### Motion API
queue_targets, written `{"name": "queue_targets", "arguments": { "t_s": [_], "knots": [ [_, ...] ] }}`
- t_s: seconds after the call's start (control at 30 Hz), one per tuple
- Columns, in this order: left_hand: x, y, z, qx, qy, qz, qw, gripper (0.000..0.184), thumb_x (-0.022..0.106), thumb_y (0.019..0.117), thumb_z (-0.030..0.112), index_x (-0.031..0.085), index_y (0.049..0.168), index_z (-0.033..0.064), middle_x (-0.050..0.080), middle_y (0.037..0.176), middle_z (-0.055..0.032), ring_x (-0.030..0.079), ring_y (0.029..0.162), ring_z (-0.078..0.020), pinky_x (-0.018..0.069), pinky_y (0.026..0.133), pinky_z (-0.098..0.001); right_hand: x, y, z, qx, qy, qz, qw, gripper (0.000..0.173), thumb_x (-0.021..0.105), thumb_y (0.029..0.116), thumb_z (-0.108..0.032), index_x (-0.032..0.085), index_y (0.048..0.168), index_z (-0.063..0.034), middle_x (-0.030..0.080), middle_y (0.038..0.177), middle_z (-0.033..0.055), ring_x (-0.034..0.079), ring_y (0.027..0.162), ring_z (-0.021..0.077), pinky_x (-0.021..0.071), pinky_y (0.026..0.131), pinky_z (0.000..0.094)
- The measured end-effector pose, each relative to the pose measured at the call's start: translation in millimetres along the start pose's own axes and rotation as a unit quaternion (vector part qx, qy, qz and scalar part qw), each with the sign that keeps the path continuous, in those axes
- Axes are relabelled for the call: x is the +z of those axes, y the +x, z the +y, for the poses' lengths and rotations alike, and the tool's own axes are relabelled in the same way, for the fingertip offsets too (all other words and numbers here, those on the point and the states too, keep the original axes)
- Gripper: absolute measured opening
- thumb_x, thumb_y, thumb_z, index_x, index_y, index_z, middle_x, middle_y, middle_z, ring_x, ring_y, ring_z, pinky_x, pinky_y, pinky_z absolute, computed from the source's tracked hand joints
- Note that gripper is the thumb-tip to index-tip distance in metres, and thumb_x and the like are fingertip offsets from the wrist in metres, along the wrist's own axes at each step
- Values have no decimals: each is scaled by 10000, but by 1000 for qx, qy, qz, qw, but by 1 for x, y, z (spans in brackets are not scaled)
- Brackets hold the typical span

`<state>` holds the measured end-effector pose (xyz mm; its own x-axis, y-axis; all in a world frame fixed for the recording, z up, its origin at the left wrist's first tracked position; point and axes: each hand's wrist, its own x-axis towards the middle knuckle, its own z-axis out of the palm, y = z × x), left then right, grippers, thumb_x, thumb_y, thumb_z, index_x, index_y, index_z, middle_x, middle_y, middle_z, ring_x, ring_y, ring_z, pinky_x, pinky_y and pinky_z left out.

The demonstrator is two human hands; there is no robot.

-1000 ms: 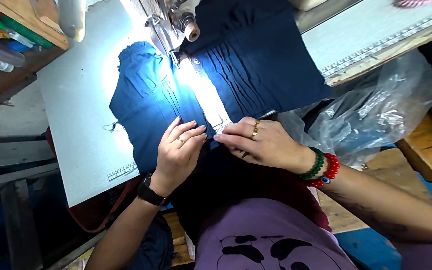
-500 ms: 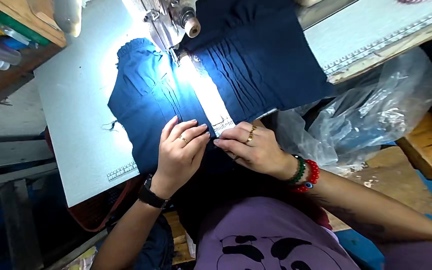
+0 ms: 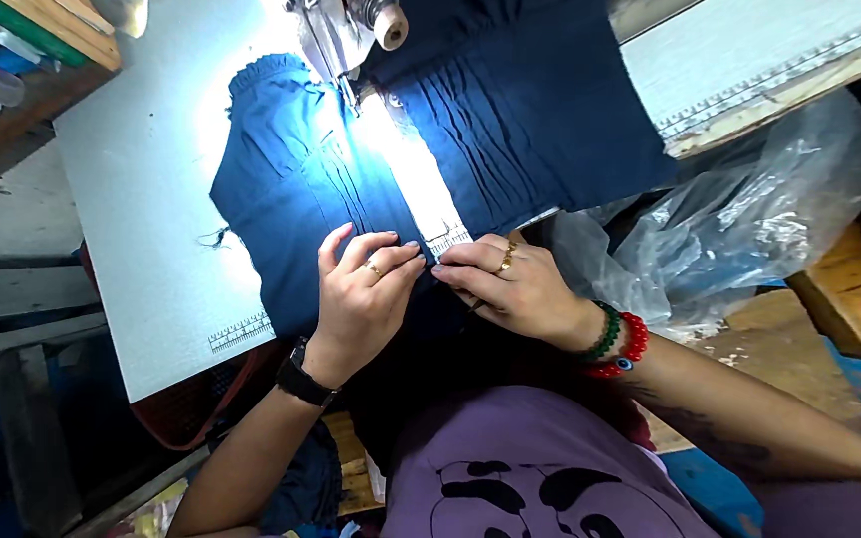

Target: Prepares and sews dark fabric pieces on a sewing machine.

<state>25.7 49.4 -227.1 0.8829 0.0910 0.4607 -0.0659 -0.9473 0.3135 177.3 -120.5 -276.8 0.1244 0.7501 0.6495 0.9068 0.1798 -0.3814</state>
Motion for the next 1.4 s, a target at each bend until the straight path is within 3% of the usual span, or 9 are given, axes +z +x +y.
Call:
{"name": "queue_targets", "arguments": {
  "t_s": [0.17, 0.33, 0.5, 0.67, 0.83, 0.93, 1.2, 1.3, 1.4],
  "knots": [
    [-3, 1, 0, 4, 15, -25, 1000, 176, 636, 985, 137, 807, 1022, 126, 748, 1123, -41, 629, 1199, -234, 286, 1159, -588, -5, 4, -5, 14, -14, -32, 999, 320, 578, 980, -106, 704, 1272, -73, 709, 1088, 112, 670, 933, 251, 539, 703, 355],
    [-6, -9, -2, 13, 3, -45, 999, 186, 631, 1007, 182, 802, 1051, 126, 745, 1209, -26, 604, 1292, -223, 268, 1201, -602, -22, 18, -20, 35, -87, -156, 983, 350, 519, 989, -132, 692, 1287, -75, 700, 1137, 116, 655, 900, 319, 519, 595, 398],
    [-9, -4, -11, 13, 0, -58, 998, 188, 617, 1015, 186, 795, 1066, 154, 743, 1201, -11, 620, 1266, -193, 314, 1185, -572, -31, 33, -18, 3, -128, -198, 972, 336, 517, 987, -114, 702, 1262, -62, 721, 1154, 96, 671, 899, 311, 504, 550, 375],
    [-14, 15, -32, 28, 0, -68, 997, 191, 609, 1012, 168, 791, 1055, 131, 748, 1170, -33, 626, 1261, -221, 316, 1181, -597, -26, 54, -6, 2, -144, -218, 965, 335, 508, 1005, -103, 698, 1279, -69, 715, 1158, 100, 663, 886, 308, 485, 527, 361],
    [-16, 33, -56, 40, -3, -72, 997, 199, 604, 1009, 156, 793, 1055, 118, 746, 1192, -47, 629, 1258, -236, 311, 1178, -593, -21, 78, 9, -4, -159, -224, 961, 314, 551, 969, -93, 711, 1236, -56, 715, 1152, 120, 679, 912, 331, 496, 524, 377],
    [-17, 44, -72, 48, -3, -76, 996, 215, 590, 1015, 150, 788, 1090, 117, 740, 1207, -49, 625, 1262, -243, 317, 1170, -600, -16, 92, 19, -4, -164, -222, 961, 331, 573, 944, -74, 721, 1239, -66, 712, 996, 126, 659, 809, 320, 446, 489, 375],
    [-21, 73, -111, 73, 28, -98, 992, 247, 546, 1032, 151, 773, 1107, 87, 712, 1249, -81, 611, 1255, -265, 304, 1161, -577, -4, 123, 45, -8, -184, -217, 959, 252, 563, 958, -48, 727, 1148, -21, 670, 965, 160, 650, 854, 345, 471, 541, 417],
    [-22, 81, -127, 76, 26, -103, 991, 247, 547, 1026, 133, 770, 1122, 84, 698, 1276, -85, 597, 1274, -261, 293, 1170, -572, 0, 133, 51, 6, -187, -209, 960, 123, 584, 938, 3, 697, 986, 15, 637, 931, 179, 642, 828, 349, 469, 545, 423],
    [-23, 94, -145, 84, 38, -102, 990, 245, 555, 1035, 174, 769, 1141, 120, 703, 1245, -67, 612, 1239, -220, 321, 1157, -535, 6, 150, 59, 25, -202, -243, 948, 176, 548, 955, -11, 689, 1056, 19, 658, 961, 190, 663, 824, 353, 502, 564, 422]
  ]
}}
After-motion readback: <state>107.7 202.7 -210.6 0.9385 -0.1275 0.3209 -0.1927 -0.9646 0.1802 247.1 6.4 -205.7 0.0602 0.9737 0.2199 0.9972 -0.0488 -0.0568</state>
